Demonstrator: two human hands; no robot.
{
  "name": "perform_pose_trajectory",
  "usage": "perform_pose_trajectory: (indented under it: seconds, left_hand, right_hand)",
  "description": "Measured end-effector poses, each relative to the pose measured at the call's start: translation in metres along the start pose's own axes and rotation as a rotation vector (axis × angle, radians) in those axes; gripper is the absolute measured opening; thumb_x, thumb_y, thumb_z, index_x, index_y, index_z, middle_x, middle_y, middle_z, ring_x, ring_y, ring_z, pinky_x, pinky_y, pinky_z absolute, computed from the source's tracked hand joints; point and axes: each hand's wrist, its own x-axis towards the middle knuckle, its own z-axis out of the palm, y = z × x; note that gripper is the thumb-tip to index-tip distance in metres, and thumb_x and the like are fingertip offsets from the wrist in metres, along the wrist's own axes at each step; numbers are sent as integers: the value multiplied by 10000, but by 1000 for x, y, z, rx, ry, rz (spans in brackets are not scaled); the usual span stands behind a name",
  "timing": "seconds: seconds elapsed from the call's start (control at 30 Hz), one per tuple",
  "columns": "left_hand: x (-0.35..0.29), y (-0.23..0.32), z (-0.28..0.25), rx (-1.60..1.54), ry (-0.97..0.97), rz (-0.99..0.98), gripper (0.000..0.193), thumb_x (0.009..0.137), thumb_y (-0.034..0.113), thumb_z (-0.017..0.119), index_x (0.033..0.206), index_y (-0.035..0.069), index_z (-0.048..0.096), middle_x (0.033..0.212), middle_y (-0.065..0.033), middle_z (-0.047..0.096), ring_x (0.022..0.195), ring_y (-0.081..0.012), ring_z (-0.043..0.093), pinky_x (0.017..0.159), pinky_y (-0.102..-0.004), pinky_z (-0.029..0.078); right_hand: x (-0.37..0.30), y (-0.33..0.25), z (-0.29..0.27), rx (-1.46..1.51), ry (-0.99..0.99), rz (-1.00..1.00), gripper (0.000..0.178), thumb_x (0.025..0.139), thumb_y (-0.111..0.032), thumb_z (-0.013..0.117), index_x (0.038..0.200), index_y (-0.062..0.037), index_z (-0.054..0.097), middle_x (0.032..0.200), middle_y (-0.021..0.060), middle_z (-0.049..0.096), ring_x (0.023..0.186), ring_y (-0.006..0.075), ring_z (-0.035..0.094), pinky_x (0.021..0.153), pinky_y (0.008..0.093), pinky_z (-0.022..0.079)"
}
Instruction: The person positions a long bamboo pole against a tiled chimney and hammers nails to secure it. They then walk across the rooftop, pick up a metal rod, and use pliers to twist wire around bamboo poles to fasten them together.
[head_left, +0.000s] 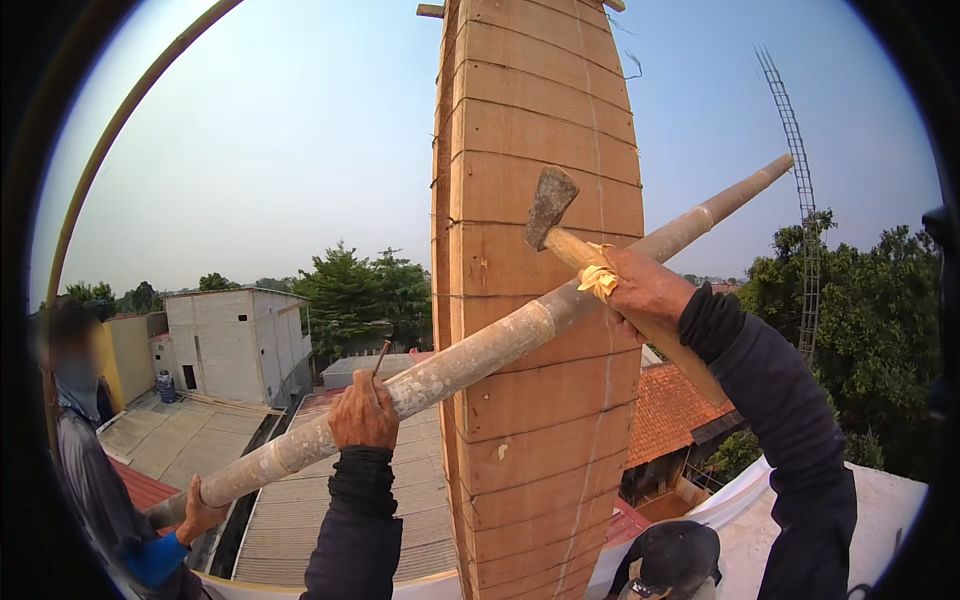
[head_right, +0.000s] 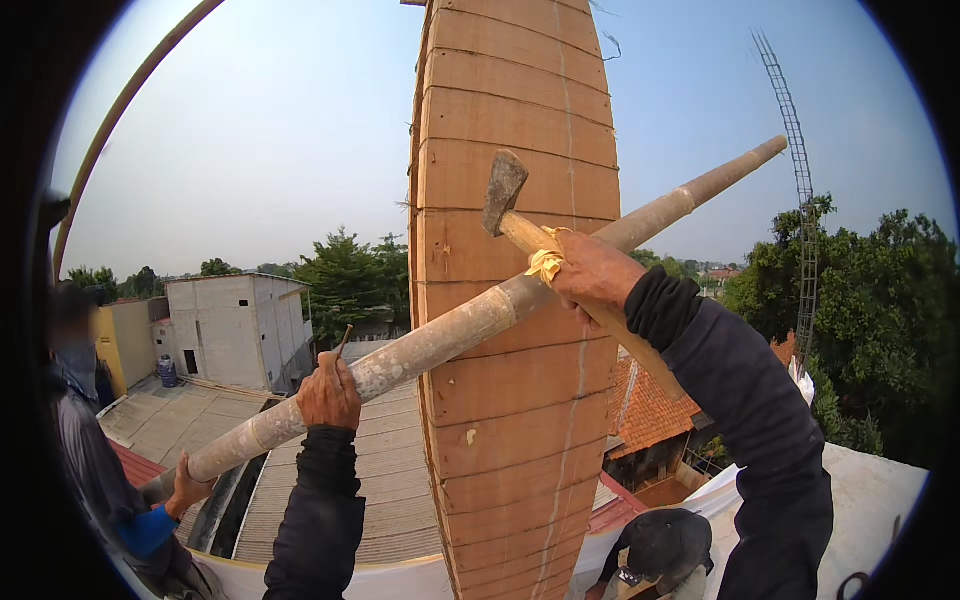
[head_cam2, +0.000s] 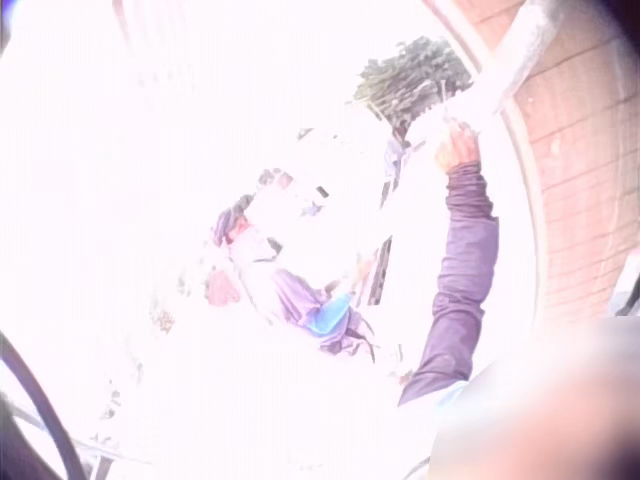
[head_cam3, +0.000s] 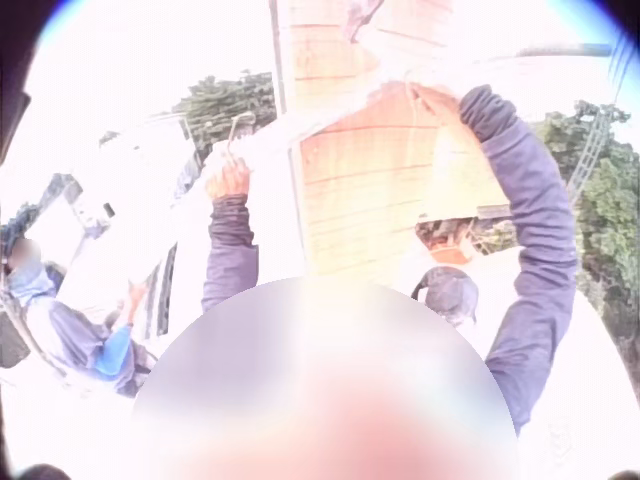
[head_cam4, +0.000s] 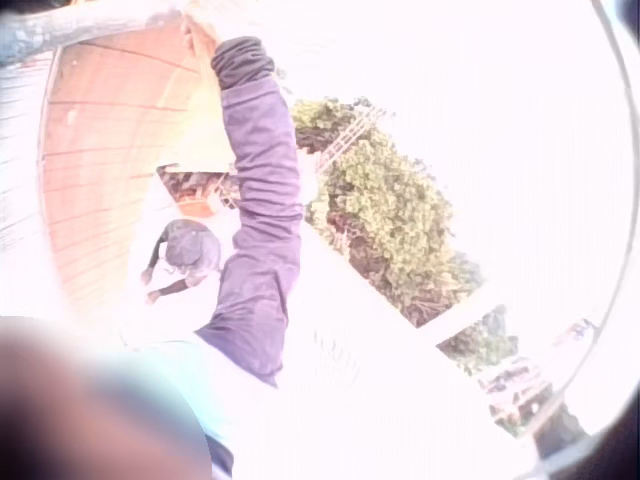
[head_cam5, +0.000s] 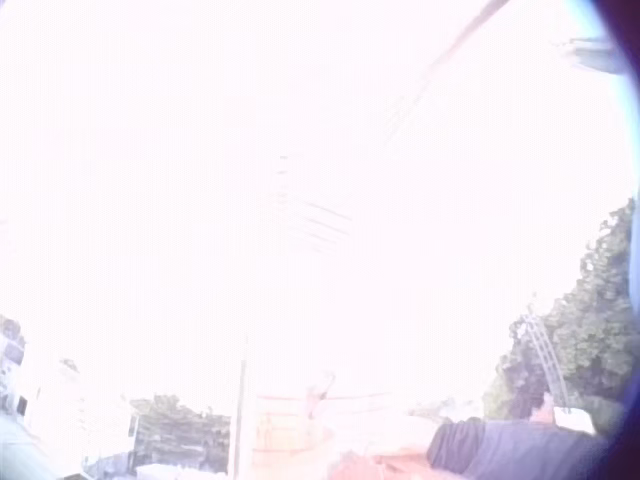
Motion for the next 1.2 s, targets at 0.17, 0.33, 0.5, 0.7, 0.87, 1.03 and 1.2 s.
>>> perform_pose_trajectory:
  seconds: [0.17, 0.33, 0.5, 0.7, 0.87, 1.03, 1.2]
  left_hand:
    - [-1, -4, 4, 22, -34, -12, 134, 1018, 187, 543, 976, 71, 593, 706, -119, 655, 696, -309, 680, 680, -436, 513]
    - [0, -3, 5, 11, 26, 28, 122, 1028, 197, 537, 1011, 89, 589, 720, -108, 675, 692, -289, 693, 679, -427, 519]
    - [1, 1, 1, 32, -22, -14, 112, 1030, 208, 535, 1015, 100, 559, 710, -94, 676, 678, -295, 694, 673, -433, 520]
    - [-1, 0, 3, 71, -58, -33, 119, 1030, 214, 533, 1023, 98, 560, 729, -105, 679, 700, -306, 696, 681, -444, 521]
    - [4, 2, -5, -124, 262, 213, 145, 1009, 175, 595, 1087, 67, 652, 874, -120, 706, 877, -293, 690, 752, -429, 528]
    - [17, 37, -20, -367, 193, 190, 140, 939, 128, 723, 1056, 54, 747, 970, -101, 726, 948, -258, 674, 828, -387, 530]
    - [43, 108, 4, -956, -123, 179, 170, 919, 133, 770, 1031, 11, 732, 956, -93, 721, 862, -203, 694, 821, -338, 546]
  right_hand:
    - [-1, -8, 15, 63, -140, 241, 153, 1009, -158, 498, 1129, -67, 475, 656, 61, 587, 453, 150, 589, 368, 311, 480]
    - [-13, -11, 25, -24, -181, 250, 154, 995, -125, 463, 1135, -62, 474, 628, 49, 557, 437, 145, 572, 353, 301, 467]
    - [-18, -10, 37, -72, -119, 215, 172, 983, -176, 508, 1040, -14, 516, 624, 84, 577, 454, 182, 598, 366, 329, 479]
    - [-40, -16, 52, -138, 90, 136, 261, 1003, -210, 532, 1175, -17, 495, 644, 70, 539, 430, 172, 569, 380, 313, 478]
    - [-87, 23, 93, 230, 345, -86, 241, 967, -171, 558, 1147, -26, 488, 774, 92, 591, 498, 171, 603, 417, 327, 504]
    - [-138, 56, 146, 777, 306, 35, 269, 1010, -217, 535, 1235, -71, 514, 790, 45, 581, 533, 121, 574, 472, 276, 500]
    - [-149, 77, 188, 932, 316, 116, 283, 1054, -301, 504, 1226, -77, 503, 781, 44, 586, 557, 120, 579, 485, 272, 498]
